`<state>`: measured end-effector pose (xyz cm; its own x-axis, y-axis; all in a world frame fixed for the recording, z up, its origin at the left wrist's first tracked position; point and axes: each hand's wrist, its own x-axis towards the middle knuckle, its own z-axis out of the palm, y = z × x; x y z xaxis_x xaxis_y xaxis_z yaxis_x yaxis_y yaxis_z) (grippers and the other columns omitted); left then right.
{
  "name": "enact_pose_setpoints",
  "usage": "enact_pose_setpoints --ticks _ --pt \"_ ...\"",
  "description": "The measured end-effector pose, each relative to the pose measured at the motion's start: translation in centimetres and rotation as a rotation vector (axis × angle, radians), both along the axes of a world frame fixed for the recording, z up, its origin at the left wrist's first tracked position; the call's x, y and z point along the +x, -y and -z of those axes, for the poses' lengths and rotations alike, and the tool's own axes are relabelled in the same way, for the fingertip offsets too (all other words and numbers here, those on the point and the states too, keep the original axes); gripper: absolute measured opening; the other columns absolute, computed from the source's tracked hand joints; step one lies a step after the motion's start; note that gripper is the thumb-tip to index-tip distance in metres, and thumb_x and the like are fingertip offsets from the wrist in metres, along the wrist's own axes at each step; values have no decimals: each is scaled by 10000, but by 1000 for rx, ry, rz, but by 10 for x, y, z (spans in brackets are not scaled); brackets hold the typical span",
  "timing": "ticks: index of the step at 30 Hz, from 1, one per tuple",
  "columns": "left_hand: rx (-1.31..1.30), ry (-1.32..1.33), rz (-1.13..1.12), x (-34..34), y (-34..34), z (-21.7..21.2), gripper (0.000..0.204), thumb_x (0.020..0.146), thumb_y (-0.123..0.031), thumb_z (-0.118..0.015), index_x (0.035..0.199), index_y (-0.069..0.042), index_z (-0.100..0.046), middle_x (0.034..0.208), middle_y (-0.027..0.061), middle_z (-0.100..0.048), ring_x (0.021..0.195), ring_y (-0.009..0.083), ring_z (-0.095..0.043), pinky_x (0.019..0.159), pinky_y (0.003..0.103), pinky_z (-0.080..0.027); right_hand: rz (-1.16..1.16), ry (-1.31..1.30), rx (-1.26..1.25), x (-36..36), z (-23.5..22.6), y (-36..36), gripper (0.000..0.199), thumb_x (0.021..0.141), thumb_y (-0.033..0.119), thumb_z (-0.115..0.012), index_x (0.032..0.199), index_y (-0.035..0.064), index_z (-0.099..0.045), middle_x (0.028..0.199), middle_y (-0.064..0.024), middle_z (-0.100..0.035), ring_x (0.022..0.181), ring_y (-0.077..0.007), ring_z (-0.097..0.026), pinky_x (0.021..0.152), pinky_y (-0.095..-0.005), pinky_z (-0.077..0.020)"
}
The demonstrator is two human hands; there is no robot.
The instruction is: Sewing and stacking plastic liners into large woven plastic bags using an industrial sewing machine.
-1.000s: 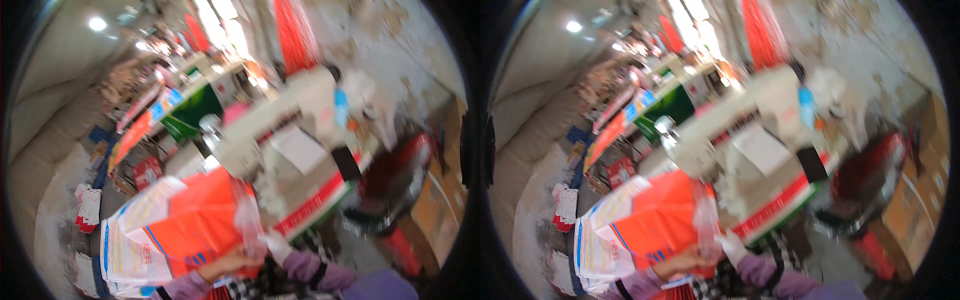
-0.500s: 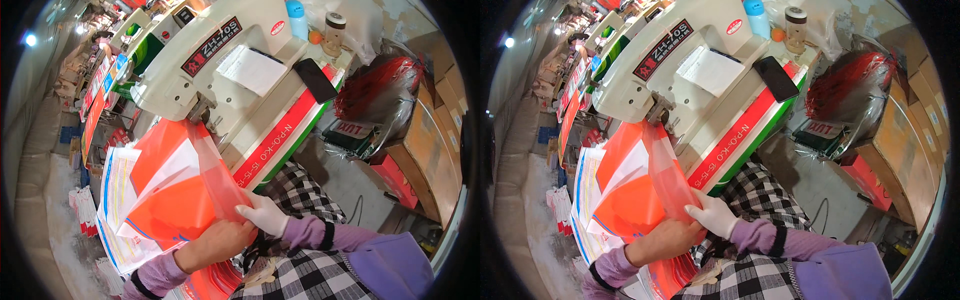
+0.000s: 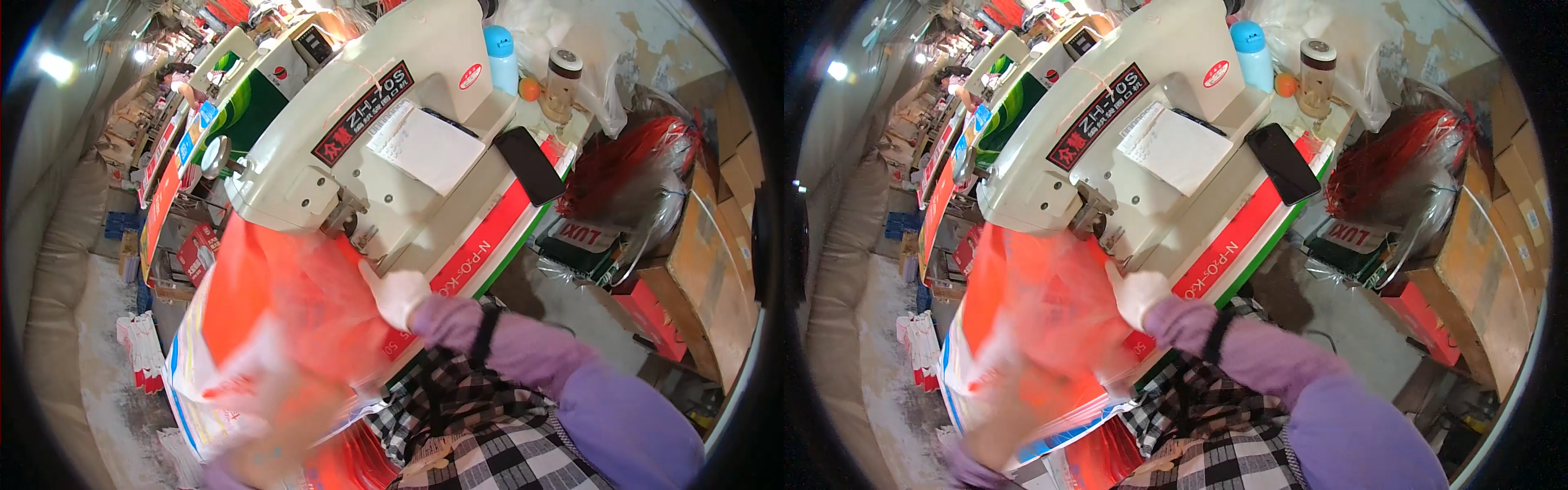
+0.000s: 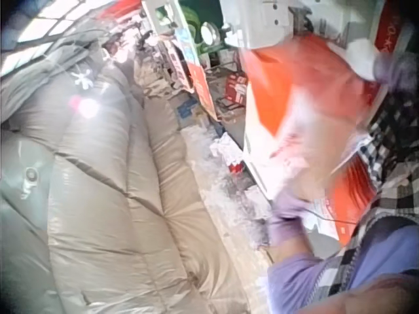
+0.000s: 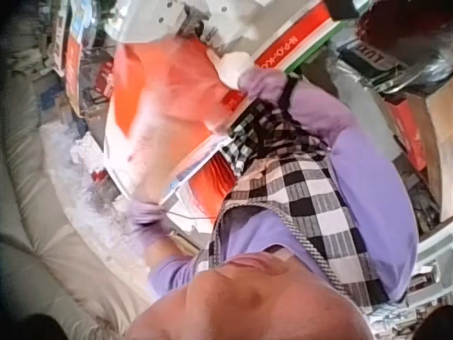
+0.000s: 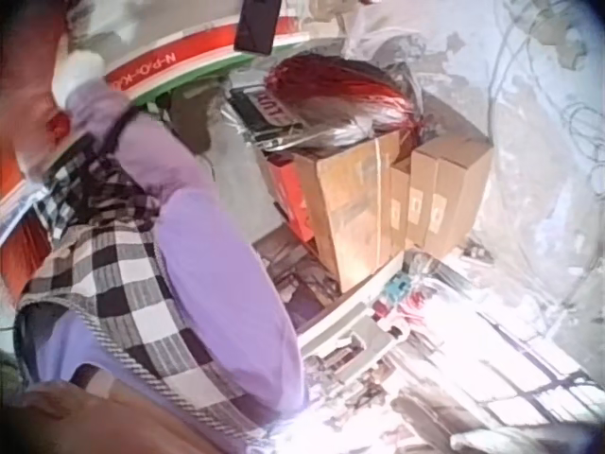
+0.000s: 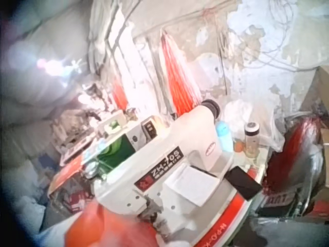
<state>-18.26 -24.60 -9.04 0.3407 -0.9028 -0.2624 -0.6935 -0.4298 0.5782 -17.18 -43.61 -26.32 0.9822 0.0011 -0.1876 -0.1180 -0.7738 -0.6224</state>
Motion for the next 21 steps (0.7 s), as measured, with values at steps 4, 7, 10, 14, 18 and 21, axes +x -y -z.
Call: enact_pose_setpoints --ticks 4,7,10,14,18,21 --pt "548 445 568 -111 121 54 111 756 -179 -643 676 -175 -719 620 -33 -656 555 177 -626 443 364 -426 111 -103 -106 53 -1 -30 729 881 253 -538 1513 95 -212 909 -192 -700 780 -296 -696 668 -421 -543" --pt "-114 574 559 -20 146 25 91 733 -198 -632 695 -143 -693 614 42 -639 549 214 -627 499 405 -474 176 -135 130 15 -21 -28 733 868 335 -596 1486 87 -289 952 -226 -687 869 -302 -689 716 -379 -535" --pt "12 531 338 117 74 109 210 864 -254 -556 832 -94 -689 755 129 -648 695 289 -649 603 420 -521 120 -82 823 -39 79 -48 584 903 177 -510 1442 65 -315 983 -218 -669 870 -337 -669 735 -393 -531" --pt "408 -179 230 28 -21 118 444 980 -393 -453 1145 -14 -615 1041 172 -676 959 315 -655 829 413 -507 92 -88 972 -130 0 -4 554 854 64 -455 1400 -5 -398 1217 -172 -595 1106 -205 -582 972 -309 -440" --pt "256 -579 -568 -27 -5 79 426 946 -352 -588 1114 39 -586 1055 112 -676 852 271 -643 767 361 -511 74 -121 948 -142 -9 -8 419 881 109 -460 1281 -5 -504 1064 -178 -649 973 -271 -643 862 -356 -500" --pt "69 -971 -919 -43 12 89 358 888 -329 -667 971 16 -620 791 157 -640 587 242 -555 590 365 -471 17 -231 959 -136 -22 0 317 921 172 -455 1156 -5 -572 956 -182 -674 852 -300 -687 769 -369 -537"
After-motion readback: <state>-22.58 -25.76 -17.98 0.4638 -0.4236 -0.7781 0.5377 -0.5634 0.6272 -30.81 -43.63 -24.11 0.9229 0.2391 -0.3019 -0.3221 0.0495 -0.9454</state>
